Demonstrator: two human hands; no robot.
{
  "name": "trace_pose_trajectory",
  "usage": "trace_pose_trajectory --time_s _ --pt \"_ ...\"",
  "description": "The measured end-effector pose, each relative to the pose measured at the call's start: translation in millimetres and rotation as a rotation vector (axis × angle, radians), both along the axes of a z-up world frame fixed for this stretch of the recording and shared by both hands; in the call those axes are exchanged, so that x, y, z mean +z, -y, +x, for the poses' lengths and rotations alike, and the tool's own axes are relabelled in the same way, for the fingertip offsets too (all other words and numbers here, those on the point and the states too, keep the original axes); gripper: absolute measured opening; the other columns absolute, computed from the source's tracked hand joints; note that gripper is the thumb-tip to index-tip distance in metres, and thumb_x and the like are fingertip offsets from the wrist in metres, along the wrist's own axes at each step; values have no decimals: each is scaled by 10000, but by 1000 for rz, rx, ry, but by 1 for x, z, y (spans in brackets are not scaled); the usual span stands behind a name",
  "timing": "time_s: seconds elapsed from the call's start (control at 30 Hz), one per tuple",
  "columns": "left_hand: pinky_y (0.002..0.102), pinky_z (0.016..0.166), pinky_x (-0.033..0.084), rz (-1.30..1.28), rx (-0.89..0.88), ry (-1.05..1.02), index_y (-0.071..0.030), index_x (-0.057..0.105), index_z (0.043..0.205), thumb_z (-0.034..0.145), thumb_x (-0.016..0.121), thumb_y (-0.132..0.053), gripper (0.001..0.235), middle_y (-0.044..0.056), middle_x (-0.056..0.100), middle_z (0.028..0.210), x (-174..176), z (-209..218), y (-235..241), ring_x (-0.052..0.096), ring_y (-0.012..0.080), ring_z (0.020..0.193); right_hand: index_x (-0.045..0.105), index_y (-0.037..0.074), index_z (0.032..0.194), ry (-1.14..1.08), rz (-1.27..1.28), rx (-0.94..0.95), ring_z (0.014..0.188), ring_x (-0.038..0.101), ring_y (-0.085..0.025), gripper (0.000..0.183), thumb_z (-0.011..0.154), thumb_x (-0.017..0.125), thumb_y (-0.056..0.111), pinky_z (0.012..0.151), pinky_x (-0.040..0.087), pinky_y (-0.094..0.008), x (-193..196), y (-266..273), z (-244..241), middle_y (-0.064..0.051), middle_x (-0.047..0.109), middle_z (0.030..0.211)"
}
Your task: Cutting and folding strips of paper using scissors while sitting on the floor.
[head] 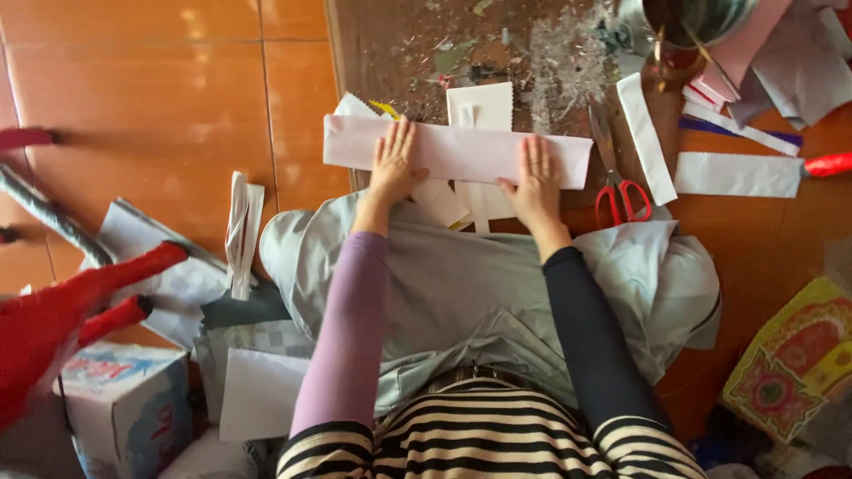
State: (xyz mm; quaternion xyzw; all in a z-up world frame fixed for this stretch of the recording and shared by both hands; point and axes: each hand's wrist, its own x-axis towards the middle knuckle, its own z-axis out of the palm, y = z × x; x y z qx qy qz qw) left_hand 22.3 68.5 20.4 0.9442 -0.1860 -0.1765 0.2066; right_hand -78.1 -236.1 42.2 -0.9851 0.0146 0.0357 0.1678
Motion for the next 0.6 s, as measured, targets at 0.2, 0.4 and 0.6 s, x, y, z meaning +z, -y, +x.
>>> trace_pose_trajectory --time_s 0.2,0.4,0.6 --pt "503 1282 53 27 67 -66 -113 82 1644 767 864 -439 1220 94 75 1725 20 17 -38 22 278 1595 196 -7 1658 79 88 -32 1589 160 -422 1036 956 729 537 1243 181 -617 3 20 -10 -263 187 1713" --pt "514 1278 48 27 146 -94 -123 78 1636 735 885 -473 1260 97 66 1724 21 18 -46 3 286 1594 227 22 1653 33 38 -71 1589 183 -408 1027 929 721 556 1233 186 -624 1 19 -10 -237 218 1711" --pt "598 1253 29 194 203 -151 -194 39 1637 701 876 -517 1297 61 8 1725 47 33 -81 -10 275 1586 215 -19 1631 61 26 -40 1565 170 -439 1040 938 715 573 1205 165 -647 3 20 -6 -276 211 1687"
